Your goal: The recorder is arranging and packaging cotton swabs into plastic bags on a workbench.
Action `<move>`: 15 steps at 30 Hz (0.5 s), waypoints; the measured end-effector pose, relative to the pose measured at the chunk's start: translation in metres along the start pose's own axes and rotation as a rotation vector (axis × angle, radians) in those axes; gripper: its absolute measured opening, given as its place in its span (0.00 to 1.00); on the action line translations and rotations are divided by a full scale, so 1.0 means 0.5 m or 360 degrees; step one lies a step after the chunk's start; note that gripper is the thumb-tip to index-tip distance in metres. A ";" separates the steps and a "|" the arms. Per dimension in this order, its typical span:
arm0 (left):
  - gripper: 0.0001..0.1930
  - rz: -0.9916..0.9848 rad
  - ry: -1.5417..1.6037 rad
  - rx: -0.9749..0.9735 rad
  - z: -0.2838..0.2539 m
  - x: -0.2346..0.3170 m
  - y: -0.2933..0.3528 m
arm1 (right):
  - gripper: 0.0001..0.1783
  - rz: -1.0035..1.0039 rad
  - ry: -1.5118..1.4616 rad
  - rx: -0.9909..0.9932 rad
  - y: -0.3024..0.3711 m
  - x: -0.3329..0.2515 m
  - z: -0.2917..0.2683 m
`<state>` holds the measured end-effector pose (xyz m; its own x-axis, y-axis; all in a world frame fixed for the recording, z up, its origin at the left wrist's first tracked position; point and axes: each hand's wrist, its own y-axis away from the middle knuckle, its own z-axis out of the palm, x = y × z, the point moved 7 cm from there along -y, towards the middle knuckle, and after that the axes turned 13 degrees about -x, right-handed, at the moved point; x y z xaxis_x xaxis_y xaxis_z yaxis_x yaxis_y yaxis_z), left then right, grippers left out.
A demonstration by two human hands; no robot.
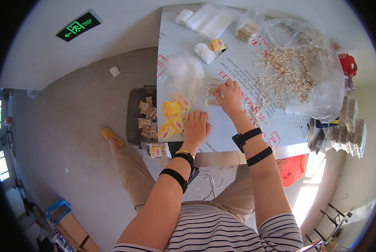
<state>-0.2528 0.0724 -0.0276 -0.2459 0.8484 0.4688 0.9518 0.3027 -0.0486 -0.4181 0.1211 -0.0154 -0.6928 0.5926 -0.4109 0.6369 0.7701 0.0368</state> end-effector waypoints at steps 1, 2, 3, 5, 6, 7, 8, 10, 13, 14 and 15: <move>0.11 0.0002 0.0011 0.0004 -0.001 0.001 0.000 | 0.05 -0.0001 -0.0001 -0.0002 -0.002 0.002 -0.001; 0.11 0.0000 0.0012 0.0004 -0.001 0.001 0.000 | 0.05 -0.0006 -0.0016 0.0004 -0.004 0.004 -0.003; 0.11 0.0001 0.0008 0.0007 -0.002 0.002 0.000 | 0.05 -0.0011 -0.0032 0.0009 -0.006 0.002 -0.007; 0.11 0.0001 0.0004 0.0010 -0.005 0.002 0.000 | 0.05 -0.0049 -0.0056 -0.0004 -0.003 -0.002 -0.015; 0.11 0.0011 0.0022 0.0016 -0.005 0.002 0.000 | 0.05 -0.0084 -0.0079 -0.0016 0.001 -0.005 -0.020; 0.11 0.0021 0.0040 0.0021 -0.006 0.002 0.001 | 0.05 -0.0083 -0.0079 -0.0019 0.005 -0.006 -0.024; 0.11 0.0020 0.0040 0.0019 -0.006 0.001 0.001 | 0.05 -0.0158 -0.0029 -0.0087 0.008 -0.015 -0.023; 0.10 0.0001 -0.0009 -0.0015 -0.003 0.000 0.000 | 0.05 -0.0231 0.0023 -0.0154 0.015 -0.021 -0.019; 0.10 -0.0008 -0.0018 -0.0038 0.001 0.000 -0.001 | 0.06 -0.0227 0.0049 -0.0186 0.019 -0.021 -0.015; 0.10 -0.0007 -0.0018 -0.0038 0.001 0.001 -0.001 | 0.07 -0.0207 0.0016 -0.0150 0.019 -0.019 -0.017; 0.10 -0.0010 -0.0020 -0.0037 0.002 0.001 -0.001 | 0.07 -0.0186 -0.0019 -0.0114 0.020 -0.017 -0.019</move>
<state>-0.2536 0.0731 -0.0282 -0.2539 0.8519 0.4581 0.9543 0.2978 -0.0250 -0.4091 0.1261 -0.0031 -0.7566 0.4953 -0.4269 0.5259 0.8489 0.0529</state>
